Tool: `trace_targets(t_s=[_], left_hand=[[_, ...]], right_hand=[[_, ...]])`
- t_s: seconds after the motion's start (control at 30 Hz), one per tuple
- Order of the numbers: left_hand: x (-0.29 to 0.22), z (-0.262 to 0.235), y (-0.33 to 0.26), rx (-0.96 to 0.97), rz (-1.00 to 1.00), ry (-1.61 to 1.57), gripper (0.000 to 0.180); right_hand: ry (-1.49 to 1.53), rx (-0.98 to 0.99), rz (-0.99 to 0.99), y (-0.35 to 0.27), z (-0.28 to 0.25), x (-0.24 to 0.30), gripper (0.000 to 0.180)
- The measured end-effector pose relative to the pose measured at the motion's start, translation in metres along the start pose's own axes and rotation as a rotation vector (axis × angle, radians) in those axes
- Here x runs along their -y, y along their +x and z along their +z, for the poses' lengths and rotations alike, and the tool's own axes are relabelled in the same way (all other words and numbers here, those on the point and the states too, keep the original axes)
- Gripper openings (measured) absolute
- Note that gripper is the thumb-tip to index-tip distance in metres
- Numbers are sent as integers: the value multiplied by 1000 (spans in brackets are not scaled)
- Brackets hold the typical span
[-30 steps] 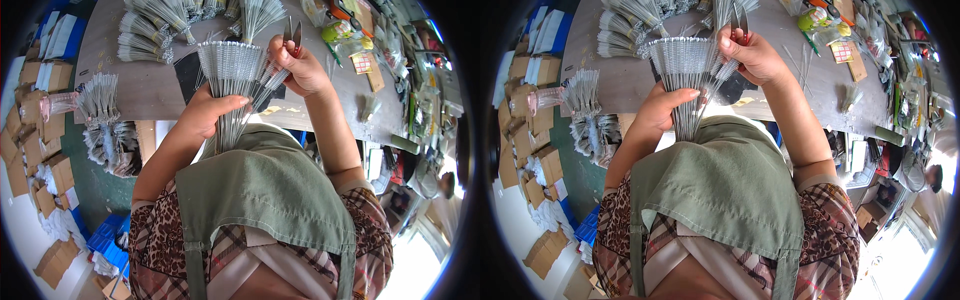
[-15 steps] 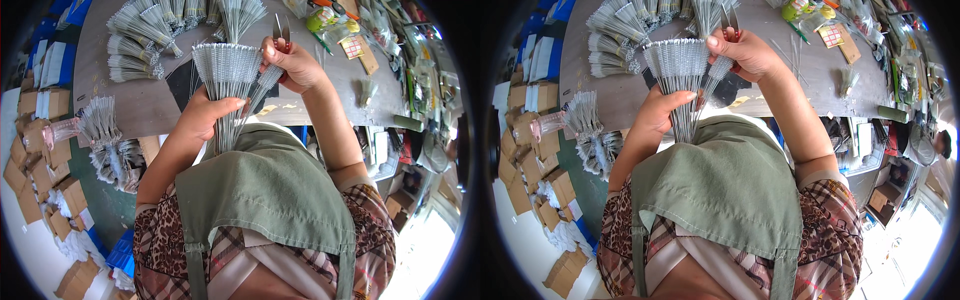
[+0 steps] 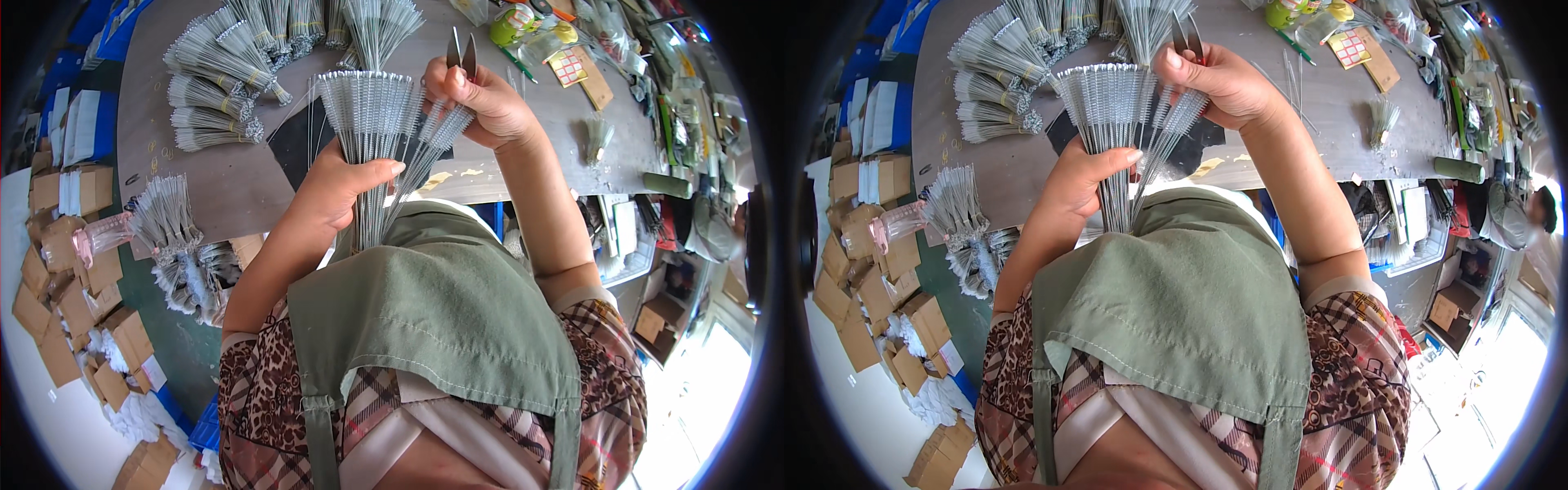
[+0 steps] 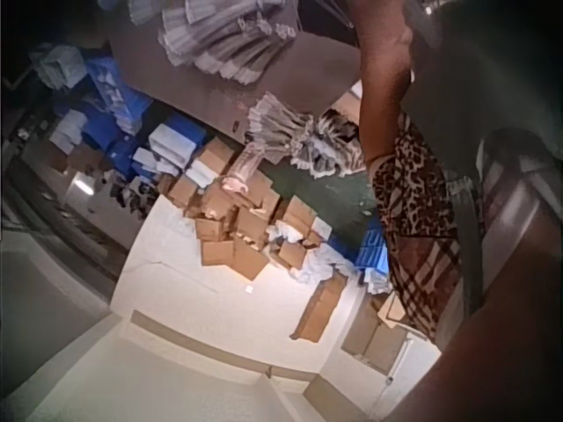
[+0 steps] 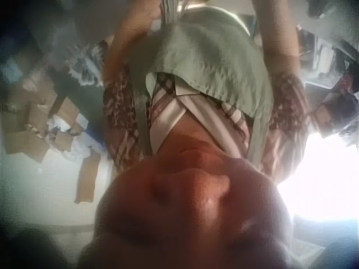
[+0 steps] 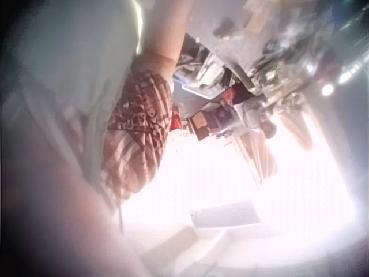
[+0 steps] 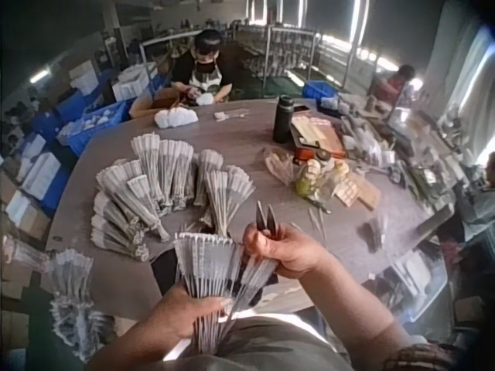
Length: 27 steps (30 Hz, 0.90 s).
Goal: The person trims the ends of bundled wire brushes using red-handled pliers. They hold each bundle, snip the protruding wire tips, and place the finished bundles on the table. The process is repeated for multiple bundles throughout the clip.
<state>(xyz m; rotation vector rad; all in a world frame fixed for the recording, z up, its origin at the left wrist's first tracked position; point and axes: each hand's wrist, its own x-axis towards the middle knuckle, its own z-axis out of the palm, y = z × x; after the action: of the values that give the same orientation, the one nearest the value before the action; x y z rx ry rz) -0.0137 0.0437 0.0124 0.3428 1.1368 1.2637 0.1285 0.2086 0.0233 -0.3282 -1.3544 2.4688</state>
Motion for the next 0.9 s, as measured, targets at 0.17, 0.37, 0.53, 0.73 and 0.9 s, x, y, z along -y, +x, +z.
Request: trace_targets(t_s=[0.17,0.37,0.53,0.73,0.9], left_hand=[[-5,1,0,33,-17,-4,27],[0,-7,2,49,37,9,23],[0,-9,0,32,12,-3,23],[1,-9,-2,26,29,-6,25],[3,-7,-2,23,48,16,27]], right_hand=[[-41,-105,7,0,-5,-6,34],[-87,-144,-15,4,2,-6,28],[-261,-207,-25,5,3,-5,26],[-246,-267,-77,8,9,-8,22],[-182,-179,-20,7,0,-8,19]])
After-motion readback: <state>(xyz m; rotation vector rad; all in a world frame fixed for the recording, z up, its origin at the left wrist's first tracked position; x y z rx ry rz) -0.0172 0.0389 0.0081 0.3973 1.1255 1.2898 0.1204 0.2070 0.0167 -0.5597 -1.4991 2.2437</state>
